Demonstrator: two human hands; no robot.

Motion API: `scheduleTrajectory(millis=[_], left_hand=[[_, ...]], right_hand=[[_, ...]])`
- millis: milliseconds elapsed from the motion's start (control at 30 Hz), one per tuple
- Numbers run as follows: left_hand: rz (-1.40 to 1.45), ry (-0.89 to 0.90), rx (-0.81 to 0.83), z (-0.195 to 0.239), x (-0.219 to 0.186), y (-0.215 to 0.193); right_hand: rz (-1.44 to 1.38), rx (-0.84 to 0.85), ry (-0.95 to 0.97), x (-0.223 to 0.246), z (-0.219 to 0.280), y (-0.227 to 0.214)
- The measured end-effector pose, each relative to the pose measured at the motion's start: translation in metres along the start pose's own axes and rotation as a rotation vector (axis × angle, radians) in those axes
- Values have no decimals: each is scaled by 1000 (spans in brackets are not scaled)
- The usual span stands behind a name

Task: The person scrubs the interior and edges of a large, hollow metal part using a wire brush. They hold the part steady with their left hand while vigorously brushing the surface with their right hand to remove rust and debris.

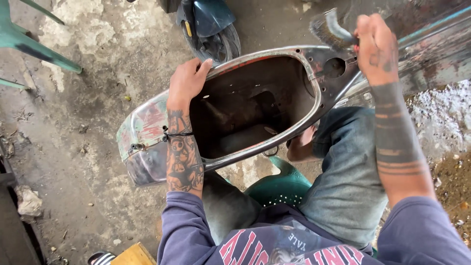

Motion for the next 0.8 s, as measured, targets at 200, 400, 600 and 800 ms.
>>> scheduleTrajectory(millis=[200, 400, 600, 800], left_hand=[[-86, -156, 71, -13, 24, 16], [-115, -200, 85, -18, 24, 22], [-99, -183, 76, -23, 34, 28], [-89, -216, 95, -21, 24, 23]], right_hand=[[-127, 256, -5, 36, 65, -2], [25, 405, 158, 37, 127, 9], [413, 181, -25, 22, 140, 11], [580, 68, -281, 27, 113, 56]])
Point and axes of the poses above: each hand's wrist, its own z-axis away from the middle knuckle, its own y-axis out of the palm, x = y × z, the point moved 6 cm from there along -z, towards the middle knuckle, and after that the axes turned 14 degrees about y, right-handed, at the moved point
